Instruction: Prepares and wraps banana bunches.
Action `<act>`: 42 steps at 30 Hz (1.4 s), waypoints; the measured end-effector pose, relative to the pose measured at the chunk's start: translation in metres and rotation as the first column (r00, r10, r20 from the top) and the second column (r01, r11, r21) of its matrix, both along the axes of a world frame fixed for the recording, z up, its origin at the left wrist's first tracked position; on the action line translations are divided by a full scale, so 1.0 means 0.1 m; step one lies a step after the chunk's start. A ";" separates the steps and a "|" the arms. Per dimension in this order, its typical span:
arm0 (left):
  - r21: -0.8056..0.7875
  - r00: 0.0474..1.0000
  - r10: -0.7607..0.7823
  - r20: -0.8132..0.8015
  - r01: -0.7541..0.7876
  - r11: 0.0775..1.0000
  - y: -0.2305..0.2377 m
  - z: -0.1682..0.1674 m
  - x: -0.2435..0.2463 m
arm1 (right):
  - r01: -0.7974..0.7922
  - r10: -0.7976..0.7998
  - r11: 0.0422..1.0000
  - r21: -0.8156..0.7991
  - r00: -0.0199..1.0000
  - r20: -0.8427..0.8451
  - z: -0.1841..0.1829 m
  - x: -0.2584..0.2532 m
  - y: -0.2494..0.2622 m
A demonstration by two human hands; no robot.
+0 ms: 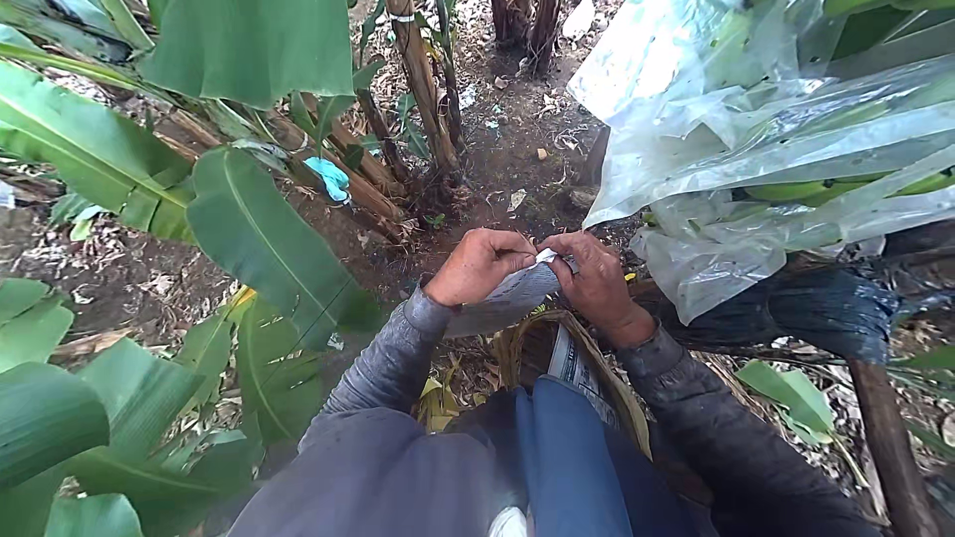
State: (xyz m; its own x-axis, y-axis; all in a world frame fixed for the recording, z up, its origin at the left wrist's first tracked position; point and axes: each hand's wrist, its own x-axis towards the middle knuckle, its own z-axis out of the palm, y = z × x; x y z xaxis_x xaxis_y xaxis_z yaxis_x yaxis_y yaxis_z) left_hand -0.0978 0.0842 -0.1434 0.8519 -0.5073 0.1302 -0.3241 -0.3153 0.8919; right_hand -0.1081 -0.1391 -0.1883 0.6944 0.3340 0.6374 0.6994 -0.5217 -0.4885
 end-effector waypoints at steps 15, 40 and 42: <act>-0.004 0.915 0.395 -0.077 -0.397 0.918 0.28 -0.21 0.27 | -0.037 -0.038 0.949 -0.313 0.973 -0.229 -0.19 -0.01 -0.22; -0.134 0.877 0.393 -0.278 -0.441 0.888 0.21 -0.55 0.25 | 0.448 0.222 0.763 0.467 0.496 -0.839 -0.32 0.09 0.28; -0.090 0.806 0.551 -0.216 -0.578 0.811 0.51 -0.45 0.38 | 0.444 -0.068 0.872 0.206 0.526 -0.848 -0.56 0.16 0.08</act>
